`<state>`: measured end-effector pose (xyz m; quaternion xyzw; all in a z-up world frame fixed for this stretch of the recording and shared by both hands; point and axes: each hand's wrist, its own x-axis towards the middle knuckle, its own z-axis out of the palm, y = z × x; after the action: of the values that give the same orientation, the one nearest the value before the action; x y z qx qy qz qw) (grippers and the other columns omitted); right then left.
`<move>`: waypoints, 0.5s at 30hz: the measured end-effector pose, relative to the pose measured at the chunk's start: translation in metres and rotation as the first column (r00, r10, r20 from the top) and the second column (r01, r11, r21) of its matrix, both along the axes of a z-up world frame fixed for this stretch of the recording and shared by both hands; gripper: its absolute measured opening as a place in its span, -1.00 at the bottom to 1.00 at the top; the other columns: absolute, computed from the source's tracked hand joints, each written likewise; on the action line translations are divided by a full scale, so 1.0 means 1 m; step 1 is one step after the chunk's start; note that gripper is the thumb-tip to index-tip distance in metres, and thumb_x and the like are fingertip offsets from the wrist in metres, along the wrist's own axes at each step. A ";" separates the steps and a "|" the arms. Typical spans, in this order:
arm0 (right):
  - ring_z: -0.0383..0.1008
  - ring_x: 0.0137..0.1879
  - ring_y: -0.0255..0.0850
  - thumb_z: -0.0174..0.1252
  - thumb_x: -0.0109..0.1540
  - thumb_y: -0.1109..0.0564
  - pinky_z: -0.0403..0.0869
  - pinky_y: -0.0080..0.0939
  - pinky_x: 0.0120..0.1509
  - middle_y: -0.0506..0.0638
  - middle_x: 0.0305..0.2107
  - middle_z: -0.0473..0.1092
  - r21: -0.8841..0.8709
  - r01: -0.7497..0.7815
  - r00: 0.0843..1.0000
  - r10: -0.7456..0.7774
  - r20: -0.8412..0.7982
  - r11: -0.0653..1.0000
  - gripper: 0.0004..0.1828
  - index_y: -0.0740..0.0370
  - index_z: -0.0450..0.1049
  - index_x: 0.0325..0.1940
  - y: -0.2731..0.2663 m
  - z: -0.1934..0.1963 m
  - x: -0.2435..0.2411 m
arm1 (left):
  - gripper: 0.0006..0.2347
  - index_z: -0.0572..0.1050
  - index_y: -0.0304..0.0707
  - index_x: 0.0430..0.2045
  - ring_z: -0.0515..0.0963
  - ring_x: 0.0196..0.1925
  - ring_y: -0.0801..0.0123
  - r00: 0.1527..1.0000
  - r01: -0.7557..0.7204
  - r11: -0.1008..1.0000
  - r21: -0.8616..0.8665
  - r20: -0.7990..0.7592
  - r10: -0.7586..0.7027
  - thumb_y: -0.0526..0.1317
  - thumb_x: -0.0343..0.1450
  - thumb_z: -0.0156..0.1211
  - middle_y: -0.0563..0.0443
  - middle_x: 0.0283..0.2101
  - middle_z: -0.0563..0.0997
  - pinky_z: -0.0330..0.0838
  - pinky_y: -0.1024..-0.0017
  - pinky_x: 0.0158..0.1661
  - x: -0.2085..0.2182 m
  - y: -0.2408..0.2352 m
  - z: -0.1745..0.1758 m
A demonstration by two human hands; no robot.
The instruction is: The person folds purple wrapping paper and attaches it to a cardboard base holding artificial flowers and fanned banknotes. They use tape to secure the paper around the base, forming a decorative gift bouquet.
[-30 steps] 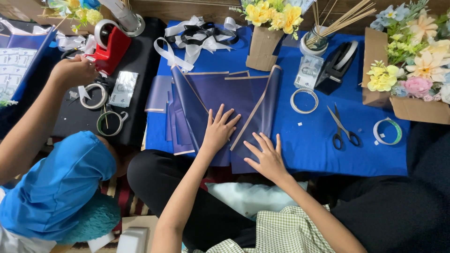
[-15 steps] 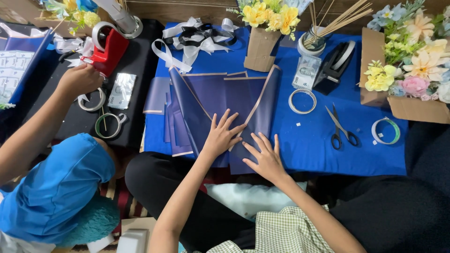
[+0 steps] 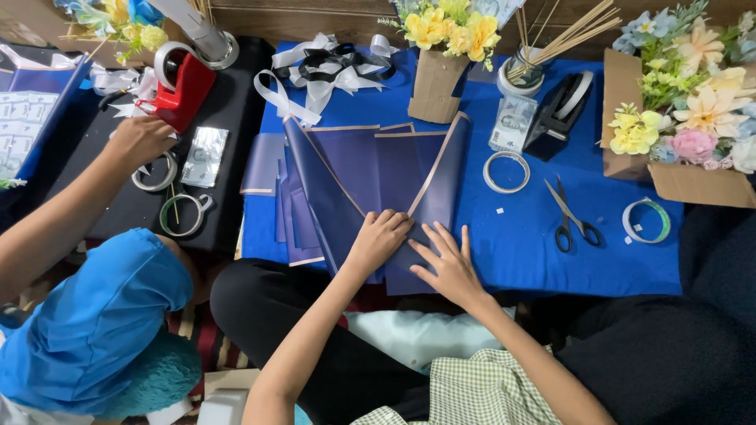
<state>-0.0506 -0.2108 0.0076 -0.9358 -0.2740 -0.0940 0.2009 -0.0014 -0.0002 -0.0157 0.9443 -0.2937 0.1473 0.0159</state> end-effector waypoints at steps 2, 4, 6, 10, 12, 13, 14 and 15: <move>0.10 0.53 0.01 0.13 0.28 -0.27 -0.19 0.48 0.53 0.00 0.34 0.25 0.049 0.046 0.999 -0.047 0.026 0.998 -0.53 -0.21 0.46 0.24 -0.017 0.000 0.012 | -0.78 0.47 0.14 -0.08 0.37 0.04 0.47 0.999 -0.023 1.000 0.006 0.022 0.023 -0.09 0.41 0.20 0.27 -0.03 0.47 0.18 0.39 -0.10 -0.005 -0.004 0.001; 0.12 0.52 0.03 0.11 0.30 -0.23 -0.17 0.47 0.53 0.01 0.35 0.24 0.098 0.089 0.994 -0.094 0.049 0.991 -0.52 -0.23 0.42 0.31 -0.041 -0.003 0.029 | -0.77 0.47 0.12 -0.05 0.38 0.05 0.46 0.998 -0.048 0.999 0.010 0.043 0.047 -0.11 0.42 0.17 0.27 -0.02 0.49 0.19 0.38 -0.11 -0.010 -0.007 0.003; 0.15 0.49 -0.19 0.05 0.39 -0.13 -0.19 0.17 0.57 -0.18 0.34 0.23 0.213 0.295 0.955 -0.296 -0.031 0.931 -0.66 -0.33 0.44 0.26 -0.070 -0.011 0.050 | -0.78 0.49 0.00 -0.05 0.40 0.04 0.34 0.995 -0.032 0.999 -0.014 0.095 0.034 -0.24 0.42 0.17 0.13 -0.06 0.52 0.20 0.37 -0.16 -0.015 -0.009 0.006; 0.25 0.41 0.02 0.06 0.45 0.10 0.12 0.16 0.51 0.07 0.17 0.33 0.504 0.395 0.916 -0.372 -0.151 0.768 -0.74 0.03 0.48 0.22 -0.121 0.027 0.087 | -0.79 0.46 -0.03 -0.11 0.44 0.03 0.30 0.993 -0.061 0.998 0.009 0.097 0.060 -0.22 0.40 0.22 0.06 -0.08 0.58 0.23 0.35 -0.16 -0.020 -0.017 -0.001; 0.23 0.38 0.28 -0.04 0.46 0.16 0.20 0.24 0.45 0.33 0.24 0.23 0.648 0.513 0.850 -0.435 -0.296 0.562 -0.61 0.21 0.32 0.39 -0.143 0.042 0.102 | -0.83 0.42 -0.02 -0.20 0.44 0.03 0.33 0.991 -0.105 0.994 0.014 0.089 0.103 -0.20 0.39 0.24 0.06 -0.04 0.59 0.23 0.38 -0.16 -0.024 -0.021 -0.003; 0.23 0.38 0.28 -0.04 0.46 0.16 0.20 0.24 0.45 0.33 0.24 0.23 0.648 0.514 0.850 -0.437 -0.294 0.562 -0.61 0.21 0.32 0.39 -0.151 0.040 0.115 | -0.83 0.42 -0.02 -0.20 0.44 0.03 0.33 0.991 -0.103 0.995 0.012 0.090 0.101 -0.20 0.39 0.24 0.06 -0.04 0.59 0.23 0.38 -0.16 -0.027 -0.021 -0.001; 0.23 0.38 0.31 -0.06 0.48 0.12 0.21 0.27 0.43 0.39 0.25 0.21 0.622 0.542 0.834 -0.451 -0.318 0.565 -0.58 0.24 0.27 0.43 -0.160 0.040 0.128 | -0.81 0.42 -0.04 -0.17 0.44 0.01 0.32 0.990 -0.118 0.993 0.009 0.073 0.117 -0.21 0.39 0.24 0.03 -0.02 0.58 0.23 0.37 -0.16 -0.029 -0.024 0.000; 0.22 0.38 0.34 -0.08 0.50 0.09 0.22 0.30 0.41 0.44 0.25 0.19 0.595 0.570 0.817 -0.464 -0.341 0.567 -0.54 0.28 0.21 0.48 -0.170 0.041 0.141 | -0.79 0.41 -0.05 -0.15 0.44 -0.01 0.32 0.990 -0.133 0.991 0.007 0.056 0.133 -0.23 0.39 0.25 0.01 0.01 0.58 0.23 0.36 -0.16 -0.031 -0.026 0.002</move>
<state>0.0903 -0.3809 0.0484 -0.8400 0.0813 -0.1724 0.5080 -0.0326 -0.0261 -0.0138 0.9574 -0.2312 0.1726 -0.0070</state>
